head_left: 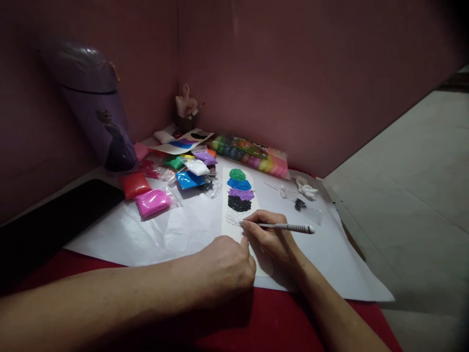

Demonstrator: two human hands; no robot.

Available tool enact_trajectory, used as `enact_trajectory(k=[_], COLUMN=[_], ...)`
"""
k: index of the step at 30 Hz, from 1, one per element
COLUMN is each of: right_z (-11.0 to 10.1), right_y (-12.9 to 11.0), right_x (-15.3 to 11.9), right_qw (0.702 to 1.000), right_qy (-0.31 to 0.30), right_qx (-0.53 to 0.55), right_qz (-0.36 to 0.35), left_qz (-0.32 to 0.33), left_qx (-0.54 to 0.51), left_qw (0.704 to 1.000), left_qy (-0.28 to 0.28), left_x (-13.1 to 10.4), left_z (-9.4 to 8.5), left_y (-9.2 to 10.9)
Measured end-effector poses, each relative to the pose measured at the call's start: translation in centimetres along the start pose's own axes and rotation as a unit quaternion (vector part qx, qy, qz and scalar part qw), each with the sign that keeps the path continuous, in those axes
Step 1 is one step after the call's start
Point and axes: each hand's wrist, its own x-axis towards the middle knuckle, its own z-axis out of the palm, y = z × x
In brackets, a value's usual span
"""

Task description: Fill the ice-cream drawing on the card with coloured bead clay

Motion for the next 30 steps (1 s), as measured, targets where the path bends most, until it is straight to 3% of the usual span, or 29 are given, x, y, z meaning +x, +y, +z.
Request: enact_trajectory(k=[6, 15, 21, 30], right_z=[0.18, 0.29, 0.29, 0.51], right_y=[0.01, -0.17, -0.05, -0.39], right_x=[0.0, 0.05, -0.03, 0.11], right_qw=[1.0, 0.999, 0.998, 0.998], right_qy=[-0.003, -0.008, 0.008, -0.01], right_qx=[0.013, 0.045, 0.049, 0.051], right_qz=[0.003, 0.023, 0.03, 0.041], left_qz=[0.002, 0.007, 0.001, 0.004], left_qx=[0.003, -0.004, 0.004, -0.006], left_qw=[1.0, 1.0, 1.0, 1.0], left_qy=[0.012, -0.02, 0.008, -0.021], left_x=[-0.1, 0.04, -0.01, 0.09], left_z=[0.43, 0.07, 0.63, -0.07], left_y=[0.07, -0.09, 0.03, -0.05])
